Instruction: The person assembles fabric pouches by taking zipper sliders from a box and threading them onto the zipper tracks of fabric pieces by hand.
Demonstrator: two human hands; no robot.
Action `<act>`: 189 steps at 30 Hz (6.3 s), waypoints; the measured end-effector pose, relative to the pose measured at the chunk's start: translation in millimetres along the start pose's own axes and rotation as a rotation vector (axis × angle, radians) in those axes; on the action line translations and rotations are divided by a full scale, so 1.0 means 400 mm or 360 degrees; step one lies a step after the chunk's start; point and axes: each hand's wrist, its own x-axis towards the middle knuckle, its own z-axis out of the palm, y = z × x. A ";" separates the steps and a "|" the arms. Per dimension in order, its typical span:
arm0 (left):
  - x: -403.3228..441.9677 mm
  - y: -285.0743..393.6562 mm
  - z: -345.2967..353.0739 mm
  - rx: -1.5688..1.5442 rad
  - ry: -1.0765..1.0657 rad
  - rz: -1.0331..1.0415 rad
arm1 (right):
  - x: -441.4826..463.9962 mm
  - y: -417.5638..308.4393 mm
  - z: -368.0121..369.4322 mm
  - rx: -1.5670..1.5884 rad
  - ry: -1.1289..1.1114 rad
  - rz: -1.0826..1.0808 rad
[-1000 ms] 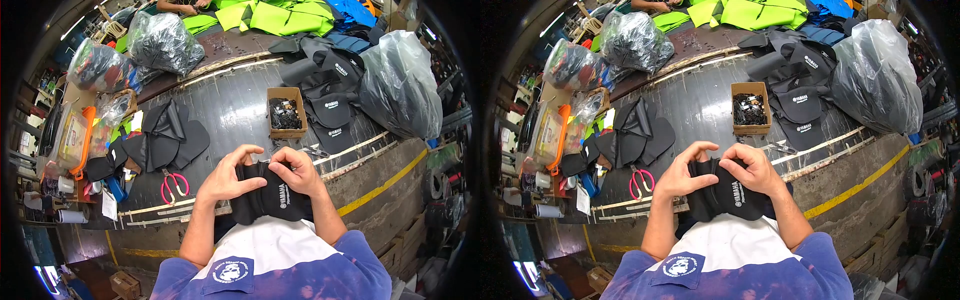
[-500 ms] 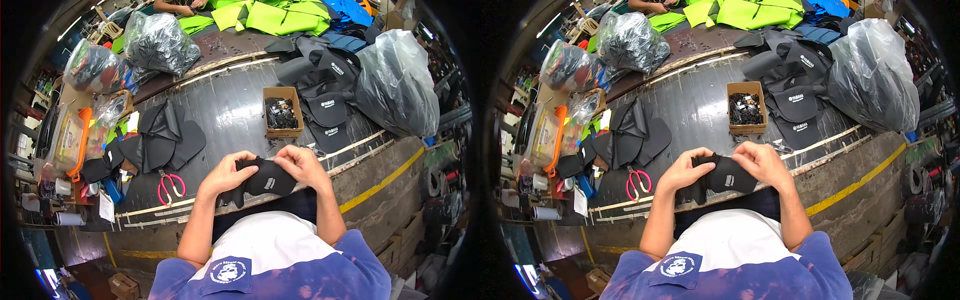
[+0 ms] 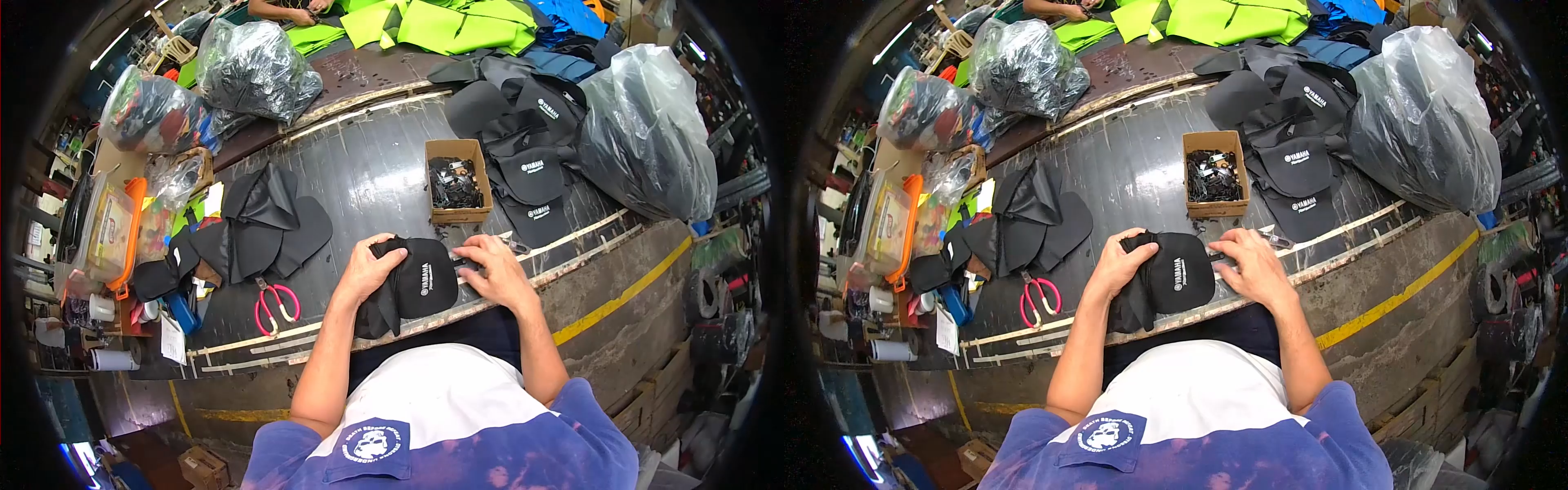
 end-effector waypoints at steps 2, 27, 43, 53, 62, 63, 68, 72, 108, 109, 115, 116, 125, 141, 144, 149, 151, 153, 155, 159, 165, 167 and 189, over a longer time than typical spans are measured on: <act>-0.002 0.001 0.001 0.0003 0.0040 0.0037 | 0.007 -0.009 0.029 -0.0041 0.0001 -0.0082; -0.025 -0.011 0.018 -0.0392 -0.0120 0.0010 | 0.005 -0.021 0.007 0.0274 0.0380 0.0749; -0.020 -0.061 0.043 -0.0447 -0.0111 -0.0041 | 0.021 -0.092 0.138 0.0905 0.0089 0.0646; -0.027 -0.083 0.059 -0.0669 -0.0163 -0.0094 | 0.018 -0.089 0.181 0.1205 0.0269 0.0566; -0.035 -0.077 0.068 -0.0677 -0.0142 -0.0093 | 0.018 -0.091 0.184 0.1304 0.0274 0.0614; -0.035 -0.078 0.067 -0.0676 -0.0142 -0.0094 | 0.017 -0.090 0.185 0.1330 0.0268 0.0629; -0.034 -0.073 0.070 -0.0677 -0.0149 -0.0097 | 0.011 -0.070 0.197 0.1455 0.0236 0.0724; -0.034 -0.071 0.070 -0.0673 -0.0117 -0.0105 | 0.012 -0.058 0.181 0.1488 0.0361 0.0769; -0.148 0.219 0.066 0.1514 0.0370 0.1134 | 0.068 -0.152 0.025 0.1022 -0.0406 0.0143; -0.148 0.212 0.061 0.1517 0.0391 0.1044 | 0.068 -0.158 0.027 0.1055 -0.0350 0.0176; -0.151 0.209 0.039 0.1297 0.0435 0.0993 | 0.082 -0.164 0.022 0.1058 -0.0266 0.0334; -0.154 0.214 0.038 0.1125 0.0341 0.0982 | 0.095 -0.170 0.019 0.0980 -0.0093 0.0070; -0.147 0.218 -0.005 0.0934 -0.0287 0.0794 | 0.078 -0.217 -0.005 0.0944 0.0082 -0.0279; -0.161 0.273 0.051 0.1027 -0.0155 0.1066 | 0.081 -0.255 -0.116 0.0540 -0.0246 -0.0321; -0.136 0.195 0.006 0.0994 -0.0394 0.0923 | 0.094 -0.258 -0.137 0.0530 -0.0260 -0.0349; -0.141 0.147 -0.009 0.0672 -0.0205 0.0571 | 0.084 -0.243 -0.127 0.0405 -0.0163 -0.0099; -0.140 0.152 -0.022 0.0524 -0.0103 0.0459 | 0.082 -0.235 -0.110 0.0357 -0.0143 -0.0022; -0.137 0.152 -0.052 0.0319 -0.0162 0.0135 | 0.082 -0.225 -0.097 0.0442 -0.0069 0.0023; -0.135 0.145 -0.062 0.0223 -0.0189 -0.0030 | 0.084 -0.221 -0.086 0.0494 -0.0028 0.0046; -0.117 0.105 -0.035 -0.0013 0.0013 0.0166 | 0.089 -0.218 -0.072 0.0466 0.0008 0.0046; -0.130 0.148 0.030 -0.0210 -0.0007 0.0088 | 0.089 -0.206 -0.082 0.0585 -0.0005 0.0147; -0.133 0.157 0.035 -0.0147 -0.0032 0.0074 | 0.087 -0.204 -0.083 0.0627 -0.0043 0.0183; -0.037 -0.066 0.077 0.0390 0.0109 0.0107 | 0.025 -0.020 -0.007 0.0253 0.0122 0.0452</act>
